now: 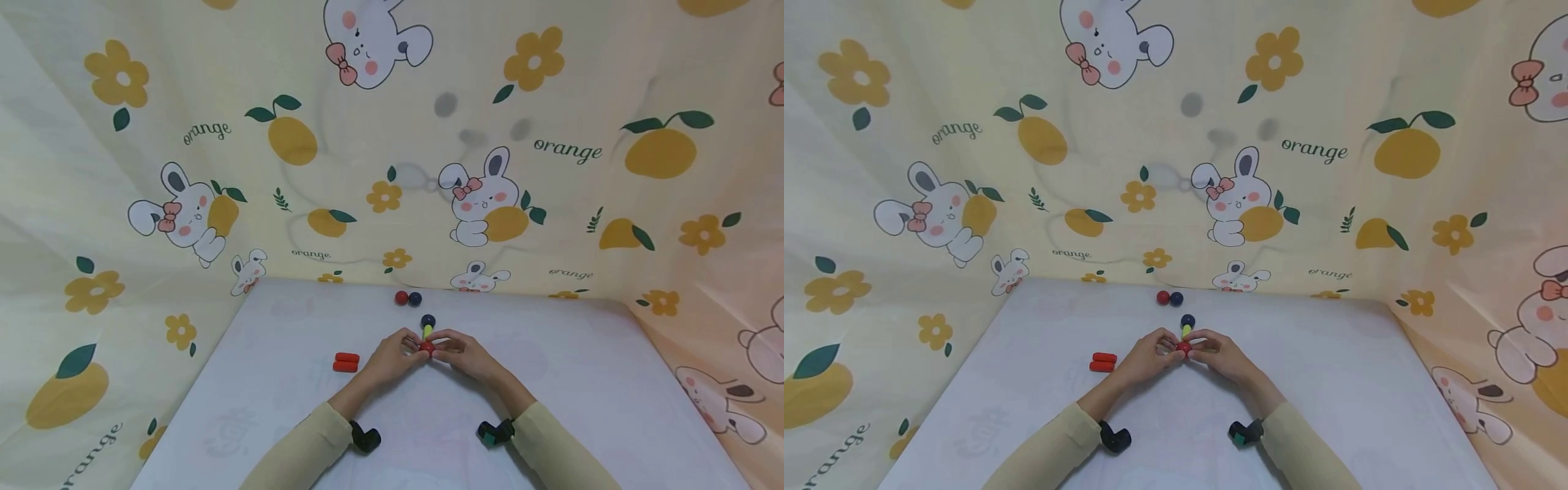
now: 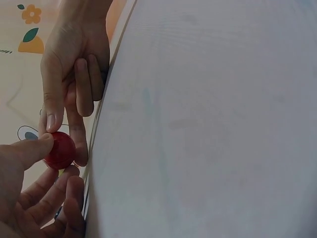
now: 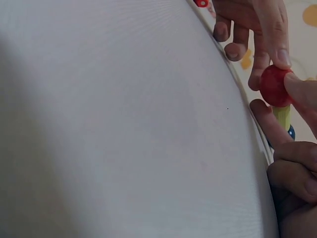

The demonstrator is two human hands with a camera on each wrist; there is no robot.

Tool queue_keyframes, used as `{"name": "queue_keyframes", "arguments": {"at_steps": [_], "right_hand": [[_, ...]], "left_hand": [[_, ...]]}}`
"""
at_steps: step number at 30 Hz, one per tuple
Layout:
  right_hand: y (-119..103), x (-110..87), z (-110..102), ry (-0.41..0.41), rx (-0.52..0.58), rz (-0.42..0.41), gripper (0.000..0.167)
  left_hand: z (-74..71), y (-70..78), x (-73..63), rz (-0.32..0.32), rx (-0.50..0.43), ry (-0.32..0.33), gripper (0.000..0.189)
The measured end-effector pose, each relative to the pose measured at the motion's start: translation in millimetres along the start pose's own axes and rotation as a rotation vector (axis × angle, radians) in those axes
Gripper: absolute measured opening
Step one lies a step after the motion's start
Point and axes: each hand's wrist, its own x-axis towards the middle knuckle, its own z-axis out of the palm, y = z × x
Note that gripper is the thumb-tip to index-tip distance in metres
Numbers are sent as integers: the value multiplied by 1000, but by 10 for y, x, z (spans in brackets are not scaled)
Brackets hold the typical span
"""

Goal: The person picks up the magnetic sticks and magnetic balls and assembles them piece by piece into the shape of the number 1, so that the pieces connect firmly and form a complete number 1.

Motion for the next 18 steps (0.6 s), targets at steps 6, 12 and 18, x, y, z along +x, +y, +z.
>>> {"name": "queue_keyframes", "arguments": {"at_steps": [6, 12, 18], "right_hand": [[24, 21, -11, -17, -3, -8, 40], [18, 24, -3, -21, -14, -11, 42], [30, 28, -5, -28, -14, -24, 43]], "left_hand": [[11, -5, -4, 7, -1, 10, 30], [11, 5, -13, -3, 6, 13, 29], [-9, 12, -42, 6, 7, 20, 27]]}}
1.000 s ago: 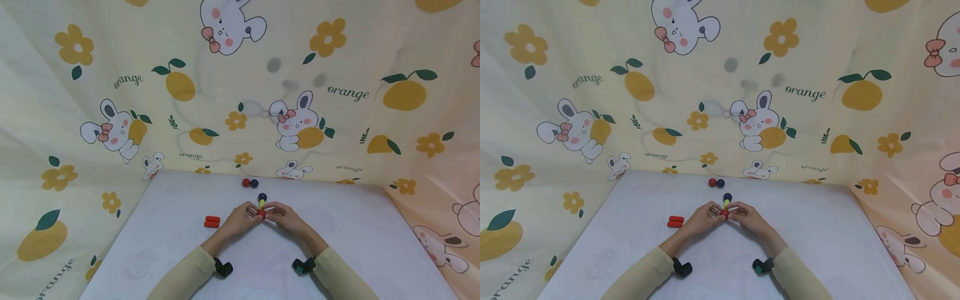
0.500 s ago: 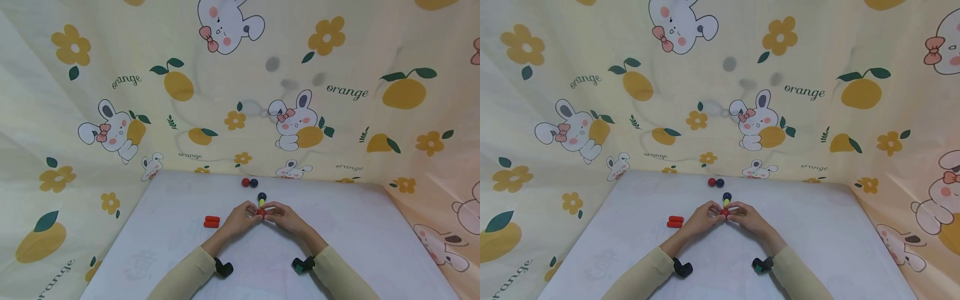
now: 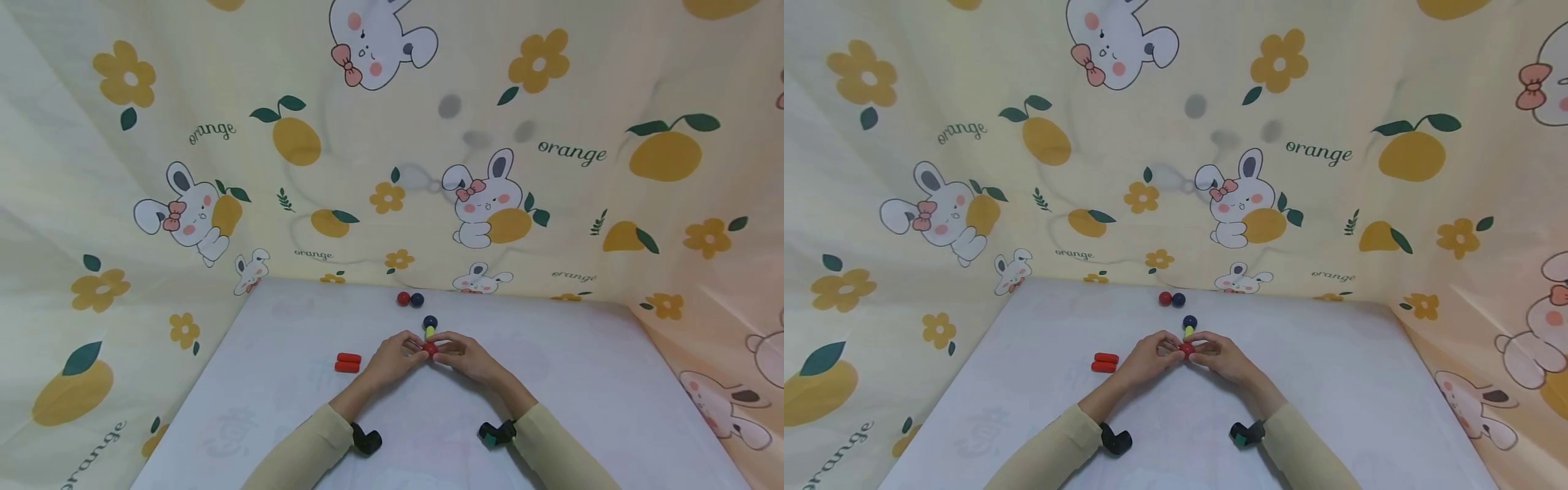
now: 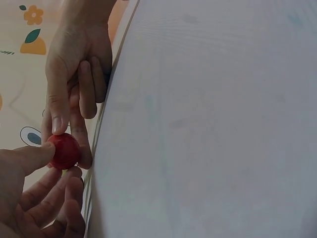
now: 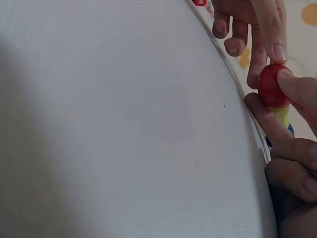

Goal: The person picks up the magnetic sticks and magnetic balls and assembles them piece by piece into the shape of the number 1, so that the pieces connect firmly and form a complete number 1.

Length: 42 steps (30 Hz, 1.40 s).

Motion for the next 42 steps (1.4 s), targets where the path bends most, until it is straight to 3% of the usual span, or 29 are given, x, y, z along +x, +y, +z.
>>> {"name": "queue_keyframes", "arguments": {"at_steps": [13, 20, 31, 42], "right_hand": [[-11, -3, 3, 18, -7, 3, 41], [-15, 14, -14, 41, -6, 37, 41], [-16, 70, -56, 64, 32, 104, 39], [-50, 100, -96, 77, 156, 181, 46]], "left_hand": [[-76, 13, -81, 12, -19, -10, 23], [-173, -9, -152, -32, 26, -16, 16], [-447, -74, -274, -77, 38, -26, 19], [-717, -210, -321, -50, 79, -19, 22]]}}
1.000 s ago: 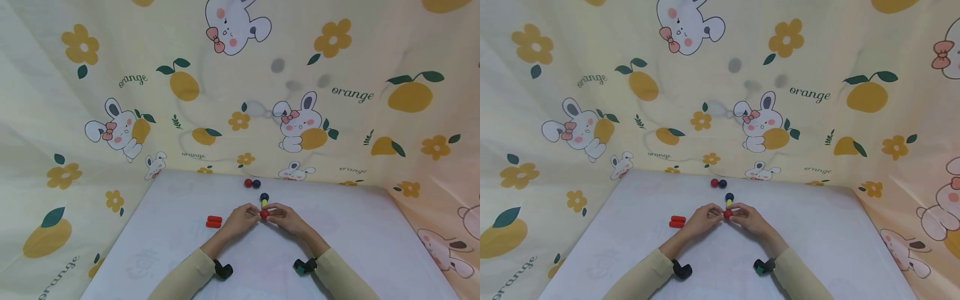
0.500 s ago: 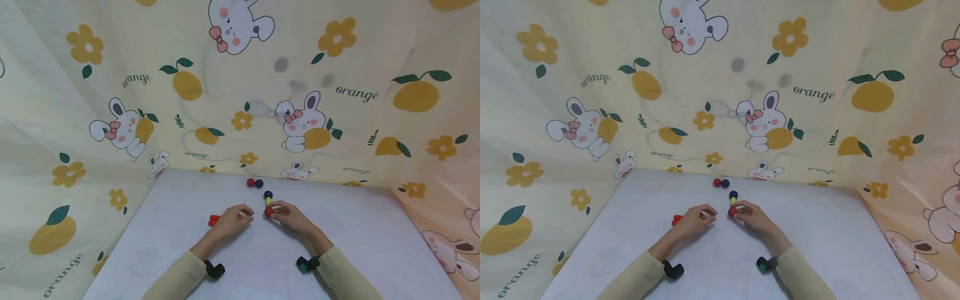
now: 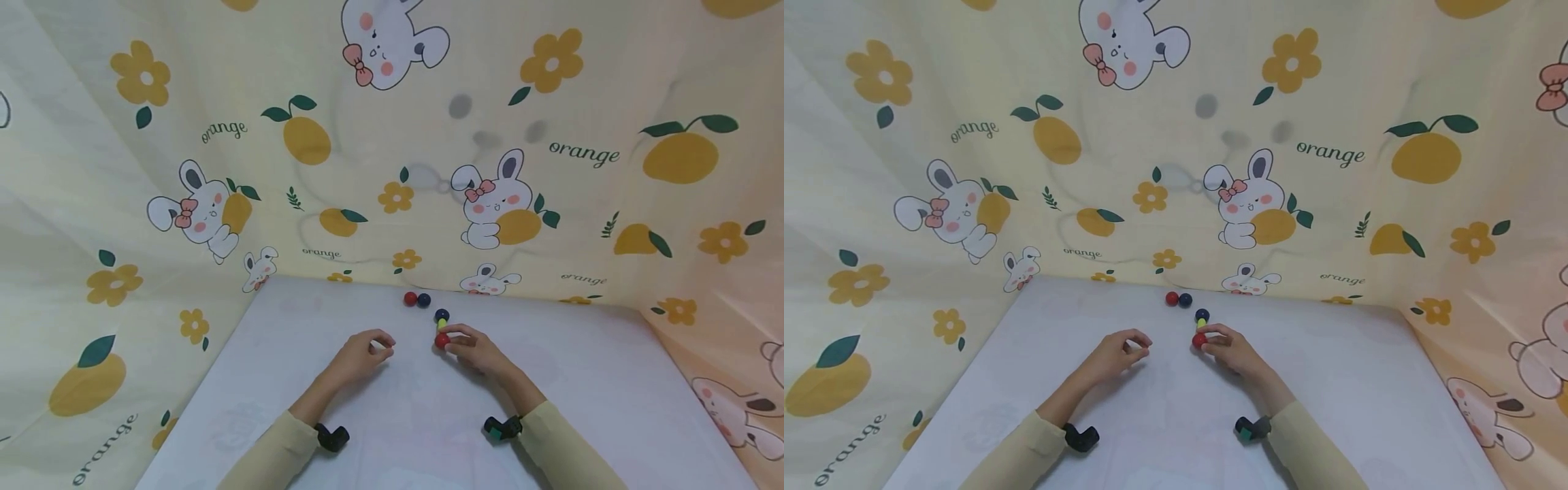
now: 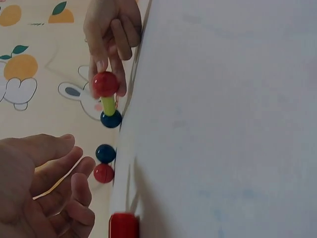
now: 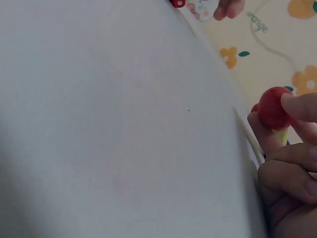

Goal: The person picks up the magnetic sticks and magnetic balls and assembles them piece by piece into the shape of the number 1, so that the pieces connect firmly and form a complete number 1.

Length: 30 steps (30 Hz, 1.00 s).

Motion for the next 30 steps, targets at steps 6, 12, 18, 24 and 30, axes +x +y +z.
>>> {"name": "queue_keyframes", "arguments": {"at_steps": [6, 12, 18, 24, 30], "right_hand": [[-5, 1, -3, 4, 52, 1, 48], [11, 12, -7, 3, 88, -11, 48], [36, 60, -8, 4, 48, -27, 47], [47, 83, -6, 26, 0, -12, 43], [65, 88, -19, 38, 24, -2, 41]], "left_hand": [[-143, -81, -41, 25, -5, 1, 24], [-245, -186, -70, 26, 63, 47, 23], [-329, -248, -79, 28, 115, 92, 22], [-370, -321, -88, 23, 152, 79, 20], [-374, -404, -83, -5, 192, 51, 16]]}}
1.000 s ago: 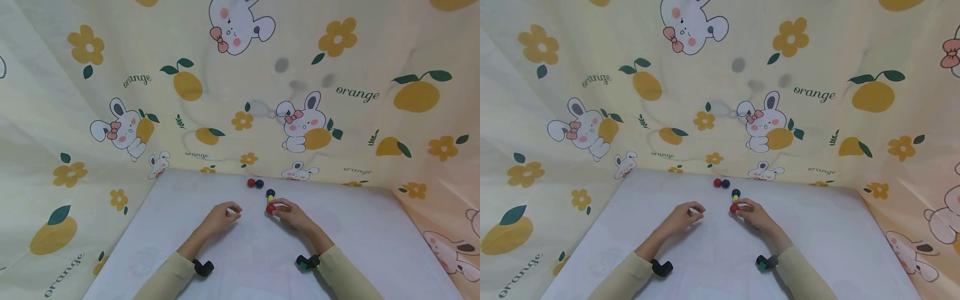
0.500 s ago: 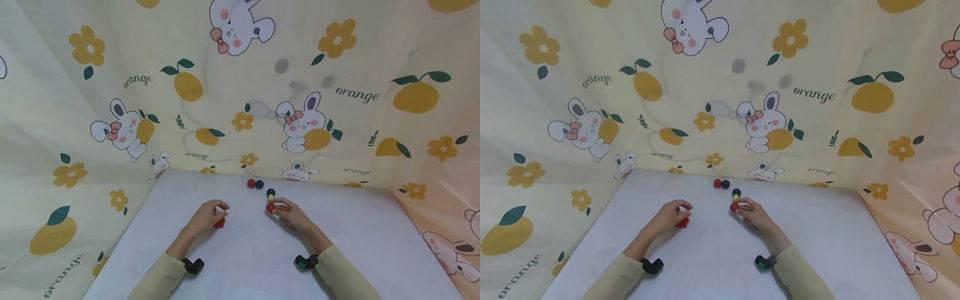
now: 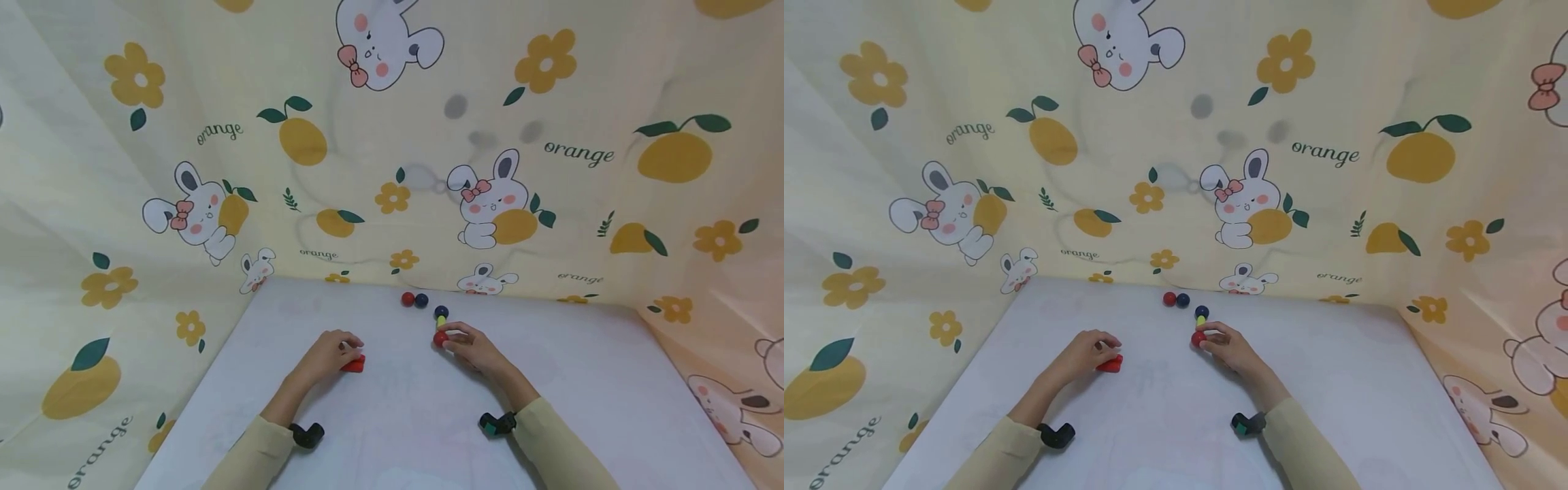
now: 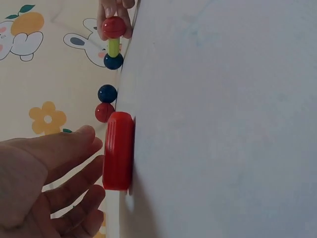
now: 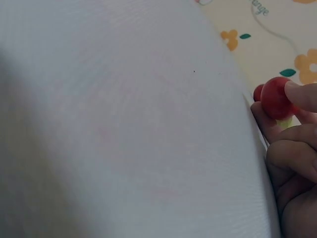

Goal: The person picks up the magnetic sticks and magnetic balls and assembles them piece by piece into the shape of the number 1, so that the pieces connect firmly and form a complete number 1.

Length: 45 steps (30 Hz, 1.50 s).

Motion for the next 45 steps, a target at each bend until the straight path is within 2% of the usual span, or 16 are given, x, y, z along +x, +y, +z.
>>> {"name": "queue_keyframes", "arguments": {"at_steps": [12, 25, 33, 40, 45], "right_hand": [[8, 4, -1, -4, -12, 1, 41], [21, 10, -13, -13, 4, -7, 42], [35, 6, -23, -21, 11, -14, 43], [36, -15, -36, -39, 2, -29, 44], [46, -23, -49, -46, -11, -37, 43]], "left_hand": [[-15, -88, -35, 23, 3, -48, 16], [-26, -90, -44, 24, 33, -50, 14], [-16, -93, -47, 16, 14, -52, 11], [-10, -76, -40, 11, 37, -39, 12], [-21, -38, -28, -17, 41, 1, 13]]}}
